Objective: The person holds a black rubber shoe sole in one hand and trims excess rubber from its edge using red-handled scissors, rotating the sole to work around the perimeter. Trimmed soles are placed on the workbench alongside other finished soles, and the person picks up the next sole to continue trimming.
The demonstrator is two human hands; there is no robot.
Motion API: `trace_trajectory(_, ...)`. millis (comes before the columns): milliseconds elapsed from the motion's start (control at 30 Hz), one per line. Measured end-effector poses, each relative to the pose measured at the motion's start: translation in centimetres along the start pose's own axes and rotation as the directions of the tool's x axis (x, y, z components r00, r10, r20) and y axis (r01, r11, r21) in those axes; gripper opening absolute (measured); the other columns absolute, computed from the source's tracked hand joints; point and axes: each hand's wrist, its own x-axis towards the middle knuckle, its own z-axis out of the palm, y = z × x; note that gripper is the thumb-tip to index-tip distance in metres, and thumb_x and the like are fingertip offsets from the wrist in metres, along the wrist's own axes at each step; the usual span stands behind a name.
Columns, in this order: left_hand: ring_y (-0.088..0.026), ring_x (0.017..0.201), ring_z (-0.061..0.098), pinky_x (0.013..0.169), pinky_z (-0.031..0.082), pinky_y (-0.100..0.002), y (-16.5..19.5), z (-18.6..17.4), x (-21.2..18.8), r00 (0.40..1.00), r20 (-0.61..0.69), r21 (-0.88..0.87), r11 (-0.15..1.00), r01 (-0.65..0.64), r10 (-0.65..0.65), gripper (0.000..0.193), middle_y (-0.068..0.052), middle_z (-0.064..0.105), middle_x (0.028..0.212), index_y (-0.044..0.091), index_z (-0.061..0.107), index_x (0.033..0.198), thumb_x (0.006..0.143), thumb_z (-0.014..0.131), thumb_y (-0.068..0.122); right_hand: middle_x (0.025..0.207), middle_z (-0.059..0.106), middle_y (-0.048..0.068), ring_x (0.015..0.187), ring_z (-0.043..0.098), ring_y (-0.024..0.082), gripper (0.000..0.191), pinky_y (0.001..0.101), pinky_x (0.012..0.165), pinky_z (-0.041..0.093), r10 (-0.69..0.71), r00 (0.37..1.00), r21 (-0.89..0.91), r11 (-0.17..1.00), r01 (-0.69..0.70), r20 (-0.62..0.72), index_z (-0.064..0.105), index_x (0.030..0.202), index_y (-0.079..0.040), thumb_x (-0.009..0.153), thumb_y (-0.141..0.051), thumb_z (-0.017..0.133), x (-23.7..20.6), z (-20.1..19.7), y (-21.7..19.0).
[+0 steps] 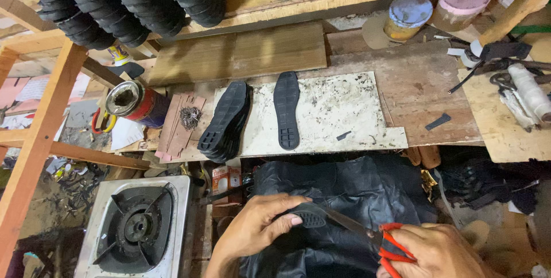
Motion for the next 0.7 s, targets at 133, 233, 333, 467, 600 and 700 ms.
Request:
trace_trajectory(133, -0.028, 0.087, 0.071, 0.076, 0.057, -0.038, 0.0, 0.3, 0.2, 1.000, 0.016, -0.010, 1.000, 0.011, -0.011, 0.033, -0.015, 0.074, 0.099, 0.004, 0.070, 0.126, 0.095, 0.069, 0.017, 0.083, 0.079, -0.001, 0.078, 0.079, 0.016, 0.069, 0.0335, 0.073, 0.063, 0.377, 0.916, -0.043, 0.926, -0.375, 0.136, 0.074, 0.119, -0.027, 0.060, -0.058, 0.092, 2.0, -1.7, -4.8)
trace_trajectory(233, -0.031, 0.089, 0.072, 0.076, 0.056, -0.038, 0.0, 0.8, 0.4, 0.999, 0.027, 0.016, 0.999, -0.037, 0.037, 0.033, -0.016, 0.074, 0.101, 0.003, 0.069, 0.125, 0.096, 0.070, 0.018, 0.088, 0.078, -0.001, 0.078, 0.073, 0.021, 0.073, 0.0355, 0.074, 0.059, 0.343, 0.934, -0.078, 0.938, -0.337, 0.096, 0.073, 0.123, -0.024, 0.060, -0.056, 0.095, 3.0, -2.1, -6.5)
trace_trajectory(333, -0.034, 0.090, 0.071, 0.076, 0.056, -0.040, 0.2, 1.1, 0.6, 0.996, 0.051, 0.090, 0.993, -0.075, 0.070, 0.032, -0.017, 0.073, 0.100, 0.002, 0.069, 0.123, 0.096, 0.071, 0.019, 0.098, 0.078, 0.000, 0.073, 0.074, 0.026, 0.069, 0.0376, 0.071, 0.056, 0.132, 0.990, -0.064, 0.989, -0.136, -0.054, 0.072, 0.115, -0.018, 0.060, -0.055, 0.094, 3.5, -1.8, -7.1)
trace_trajectory(467, -0.035, 0.086, 0.070, 0.073, 0.054, -0.043, 0.4, 0.7, 0.8, 0.991, 0.104, 0.179, 0.979, -0.097, 0.079, 0.029, -0.016, 0.072, 0.092, 0.001, 0.072, 0.116, 0.094, 0.073, 0.019, 0.095, 0.079, 0.003, 0.071, 0.073, 0.029, 0.065, 0.0396, 0.070, 0.056, 0.039, 0.996, -0.044, 0.998, -0.043, -0.081, 0.073, 0.109, -0.015, 0.060, -0.052, 0.094, 3.5, -2.0, -7.4)
trace_trajectory(600, -0.032, 0.083, 0.071, 0.070, 0.055, -0.042, 0.6, 0.1, 0.8, 0.995, 0.045, 0.248, 0.963, -0.103, 0.095, 0.029, -0.013, 0.074, 0.090, 0.001, 0.075, 0.104, 0.086, 0.079, 0.024, 0.096, 0.079, -0.003, 0.073, 0.072, 0.027, 0.058, 0.0368, 0.072, 0.058, 0.237, 0.952, -0.216, 0.957, -0.194, 0.196, 0.074, 0.108, -0.024, 0.063, -0.056, 0.091, 3.1, -3.0, -7.1)
trace_trajectory(700, -0.033, 0.083, 0.070, 0.069, 0.055, -0.042, 0.7, -0.1, 0.6, 0.993, 0.043, 0.323, 0.939, -0.117, 0.109, 0.028, -0.011, 0.074, 0.087, 0.002, 0.075, 0.097, 0.083, 0.081, 0.025, 0.084, 0.080, 0.000, 0.074, 0.076, 0.025, 0.052, 0.0373, 0.069, 0.058, 0.228, 0.933, -0.124, 0.972, -0.201, 0.277, 0.075, 0.108, -0.023, 0.070, -0.056, 0.088, 2.6, -3.3, -6.3)
